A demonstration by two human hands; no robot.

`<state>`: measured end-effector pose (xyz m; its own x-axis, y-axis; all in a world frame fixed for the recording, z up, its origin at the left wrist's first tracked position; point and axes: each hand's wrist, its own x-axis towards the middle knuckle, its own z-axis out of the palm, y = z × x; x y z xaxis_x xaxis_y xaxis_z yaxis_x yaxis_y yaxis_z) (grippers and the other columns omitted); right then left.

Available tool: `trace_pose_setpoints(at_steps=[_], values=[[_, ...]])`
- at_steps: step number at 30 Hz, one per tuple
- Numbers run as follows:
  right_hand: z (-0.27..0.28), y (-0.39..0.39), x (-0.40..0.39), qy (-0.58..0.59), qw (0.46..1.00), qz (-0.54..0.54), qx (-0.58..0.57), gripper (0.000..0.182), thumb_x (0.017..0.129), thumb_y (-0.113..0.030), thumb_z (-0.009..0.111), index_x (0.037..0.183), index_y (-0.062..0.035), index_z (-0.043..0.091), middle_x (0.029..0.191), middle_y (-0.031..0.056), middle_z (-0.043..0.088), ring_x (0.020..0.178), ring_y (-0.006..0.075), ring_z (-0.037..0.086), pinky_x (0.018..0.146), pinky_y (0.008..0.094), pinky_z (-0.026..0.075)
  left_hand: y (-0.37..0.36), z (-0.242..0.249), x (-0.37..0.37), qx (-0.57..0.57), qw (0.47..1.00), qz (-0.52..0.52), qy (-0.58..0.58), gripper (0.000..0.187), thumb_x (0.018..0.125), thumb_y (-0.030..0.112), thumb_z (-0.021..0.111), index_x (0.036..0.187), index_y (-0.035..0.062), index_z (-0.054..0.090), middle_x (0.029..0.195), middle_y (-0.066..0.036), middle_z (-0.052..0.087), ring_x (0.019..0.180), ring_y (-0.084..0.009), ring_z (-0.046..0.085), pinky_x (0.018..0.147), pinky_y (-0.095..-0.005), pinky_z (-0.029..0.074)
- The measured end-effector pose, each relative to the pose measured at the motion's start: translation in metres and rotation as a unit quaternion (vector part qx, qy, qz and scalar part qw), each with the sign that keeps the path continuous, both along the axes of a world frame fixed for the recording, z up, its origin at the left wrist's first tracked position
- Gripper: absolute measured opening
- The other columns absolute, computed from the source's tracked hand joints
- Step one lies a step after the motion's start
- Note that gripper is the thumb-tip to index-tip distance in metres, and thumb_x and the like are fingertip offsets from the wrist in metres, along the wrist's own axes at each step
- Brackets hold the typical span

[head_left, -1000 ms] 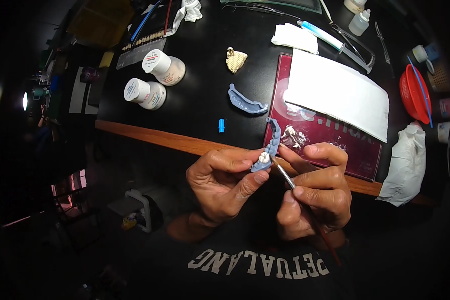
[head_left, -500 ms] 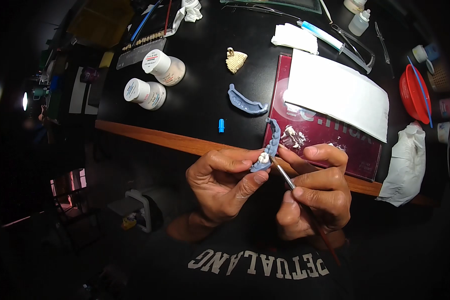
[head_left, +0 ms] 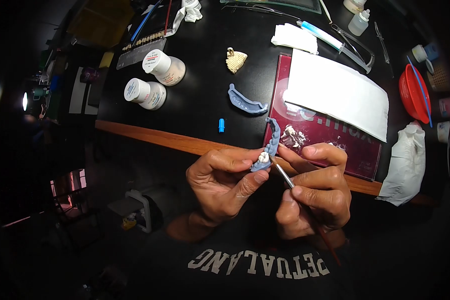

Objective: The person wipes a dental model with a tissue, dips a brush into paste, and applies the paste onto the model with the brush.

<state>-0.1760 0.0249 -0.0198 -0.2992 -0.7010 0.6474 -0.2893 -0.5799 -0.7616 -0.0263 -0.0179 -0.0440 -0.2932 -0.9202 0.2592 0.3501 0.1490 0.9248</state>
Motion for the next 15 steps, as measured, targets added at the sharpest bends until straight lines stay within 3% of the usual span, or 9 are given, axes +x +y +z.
trace_pose_setpoints(at_steps=[15], values=[[-0.0020, 0.0007, -0.0007, -0.013, 1.000, 0.001, -0.008, 0.018, 0.075, 0.006, 0.067, 0.088, -0.0023, 0.058, 0.082, 0.0099, 0.059, 0.103, 0.0307, 0.058, 0.085, 0.0457, 0.063, 0.0000, 0.0031, -0.0015, 0.020, 1.000, -0.003, 0.013, 0.022, 0.086, 0.001, 0.073, 0.096, 0.0013, 0.054, 0.097, -0.020, 0.067, 0.093, -0.0260, 0.071, 0.078, -0.0329, 0.063]])
